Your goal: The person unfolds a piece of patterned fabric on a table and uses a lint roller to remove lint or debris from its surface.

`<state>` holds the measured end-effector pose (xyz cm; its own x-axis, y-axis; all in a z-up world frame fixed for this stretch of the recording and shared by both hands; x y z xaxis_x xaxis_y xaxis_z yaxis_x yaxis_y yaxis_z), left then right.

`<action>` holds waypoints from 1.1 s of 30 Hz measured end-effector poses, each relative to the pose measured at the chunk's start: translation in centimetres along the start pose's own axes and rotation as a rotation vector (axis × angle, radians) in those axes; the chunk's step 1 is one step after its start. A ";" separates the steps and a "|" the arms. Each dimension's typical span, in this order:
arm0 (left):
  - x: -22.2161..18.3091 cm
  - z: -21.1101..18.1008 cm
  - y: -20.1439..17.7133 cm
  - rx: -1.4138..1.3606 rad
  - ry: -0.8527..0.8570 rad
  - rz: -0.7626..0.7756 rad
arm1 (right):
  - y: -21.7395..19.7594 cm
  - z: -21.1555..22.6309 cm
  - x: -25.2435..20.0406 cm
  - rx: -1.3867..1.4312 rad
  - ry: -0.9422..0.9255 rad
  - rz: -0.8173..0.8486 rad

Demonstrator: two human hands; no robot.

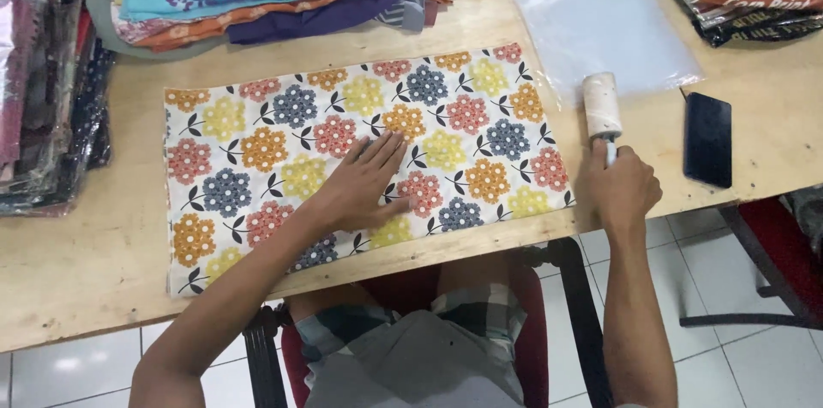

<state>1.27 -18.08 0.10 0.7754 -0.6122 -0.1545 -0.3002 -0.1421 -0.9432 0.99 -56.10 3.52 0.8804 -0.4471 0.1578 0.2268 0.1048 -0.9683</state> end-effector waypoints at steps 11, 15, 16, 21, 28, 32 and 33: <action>16.2 -6.4 -2.6 -0.020 0.318 -0.295 | -2.5 2.5 -4.2 0.030 -0.280 -0.384; 22.1 -9.5 -3.8 -0.033 0.363 -0.227 | -2.1 5.2 -6.9 0.261 -0.348 -0.221; 23.2 -10.4 -3.3 0.025 0.421 -0.208 | 0.1 4.6 -6.7 0.172 -0.334 -0.132; 28.4 -11.3 1.2 0.370 0.565 -0.399 | 2.7 4.2 -6.0 0.085 -0.230 0.038; 28.2 -10.2 -0.4 0.514 0.657 -0.228 | 3.9 2.3 -5.0 0.442 -0.116 0.289; 26.7 -7.9 -1.2 0.421 0.691 -0.174 | -0.2 3.5 -5.6 0.734 -0.092 0.220; 25.4 -8.0 -2.7 0.418 0.692 -0.172 | -0.2 3.3 -5.6 0.732 -0.089 0.222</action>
<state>17.39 -39.46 1.08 0.2329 -0.9684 0.0889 0.1285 -0.0600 -0.9899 -2.59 -50.65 3.45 0.9607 -0.2770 0.0193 0.2310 0.7590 -0.6088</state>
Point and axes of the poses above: each hand's wrist, its own x-axis towards the middle knuckle, its own y-axis out of the palm, z = x × y, the point moved 8 cm from there along x, towards the middle knuckle, and after that the axes turned 4 degrees about -z, right-handed, at the moved point
